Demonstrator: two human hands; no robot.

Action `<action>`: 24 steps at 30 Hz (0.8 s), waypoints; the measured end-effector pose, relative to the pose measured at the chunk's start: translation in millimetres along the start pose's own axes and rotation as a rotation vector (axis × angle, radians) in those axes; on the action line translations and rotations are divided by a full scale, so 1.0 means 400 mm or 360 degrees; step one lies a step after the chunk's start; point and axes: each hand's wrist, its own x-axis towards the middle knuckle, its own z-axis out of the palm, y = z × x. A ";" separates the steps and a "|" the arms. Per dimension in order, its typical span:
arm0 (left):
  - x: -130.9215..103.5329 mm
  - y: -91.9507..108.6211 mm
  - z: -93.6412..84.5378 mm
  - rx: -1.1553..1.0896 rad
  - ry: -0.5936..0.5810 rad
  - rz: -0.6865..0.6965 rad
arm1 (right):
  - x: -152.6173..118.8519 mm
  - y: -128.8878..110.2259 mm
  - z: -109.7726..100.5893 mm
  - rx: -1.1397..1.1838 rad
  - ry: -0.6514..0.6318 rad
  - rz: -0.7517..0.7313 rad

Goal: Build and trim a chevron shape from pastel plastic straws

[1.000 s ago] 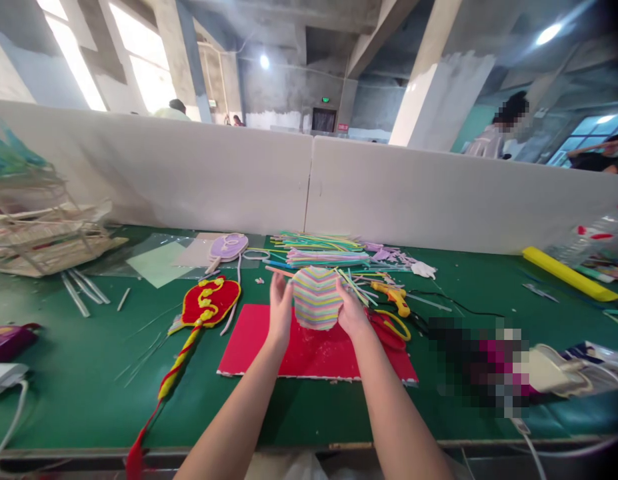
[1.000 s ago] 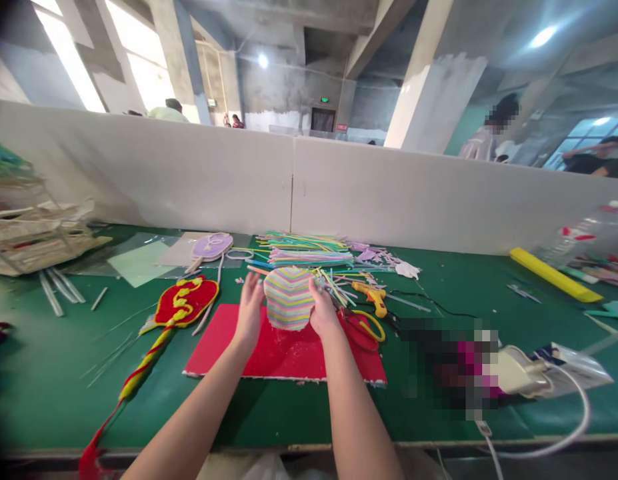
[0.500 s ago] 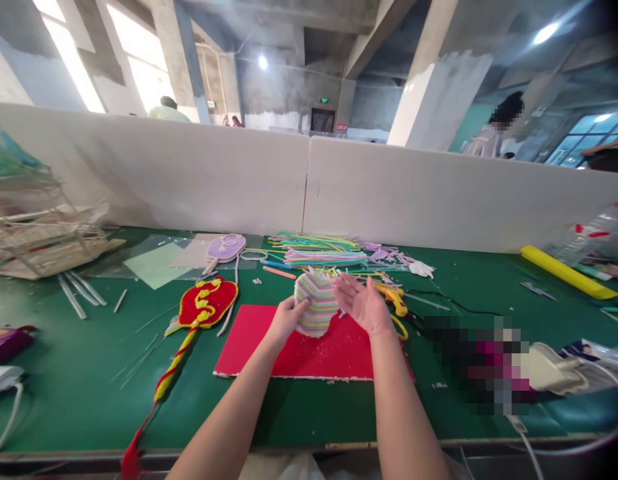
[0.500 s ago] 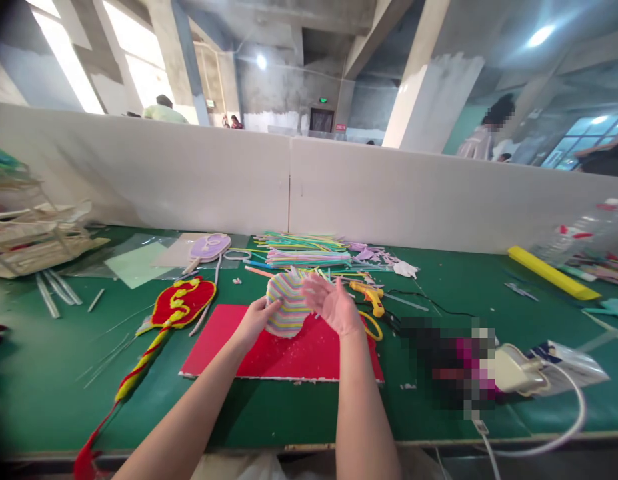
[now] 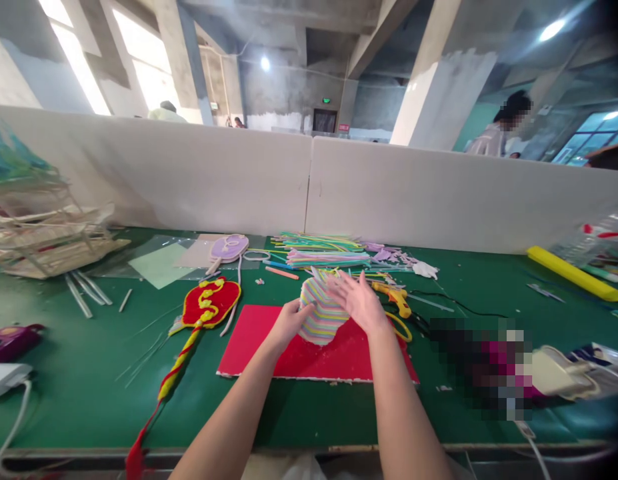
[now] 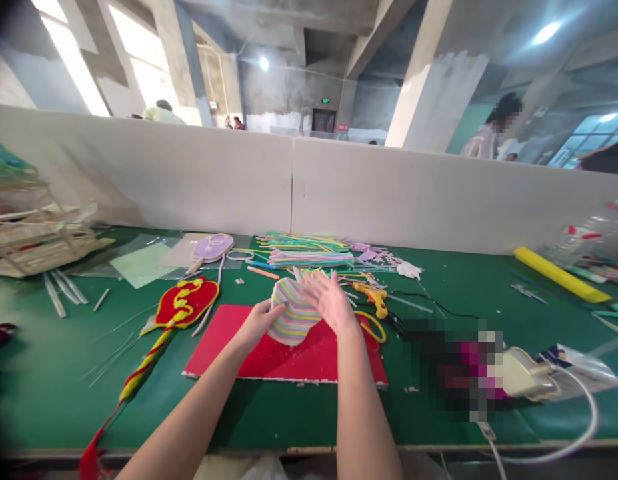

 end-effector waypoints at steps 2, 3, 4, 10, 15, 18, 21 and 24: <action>-0.004 0.006 0.000 -0.0060 0.0002 0.0004 | 0.016 0.006 -0.002 -0.0126 0.0562 -0.0470; -0.005 0.010 0.001 -0.0100 0.0008 0.0012 | 0.025 0.008 -0.008 -0.0143 0.0712 -0.0610; -0.007 0.015 0.002 -0.0143 0.0017 0.0022 | 0.033 0.012 -0.015 -0.0128 0.0772 -0.0643; -0.008 0.026 0.012 -0.0314 0.0091 0.0077 | 0.035 0.065 0.011 -0.0045 -0.0156 0.0171; 0.003 0.029 -0.003 -0.0290 0.0132 0.0110 | 0.017 0.095 0.040 -0.0160 -0.0176 0.0010; 0.007 0.048 -0.023 -0.0249 0.0277 0.0177 | 0.017 0.081 0.020 -0.0297 -0.0219 0.0072; 0.007 0.065 -0.042 -0.0106 0.0342 0.0161 | 0.015 0.063 0.004 -0.0447 -0.0338 0.0200; 0.007 0.065 -0.047 0.0124 0.0265 0.0172 | 0.009 0.057 0.002 -0.0529 -0.0418 0.0296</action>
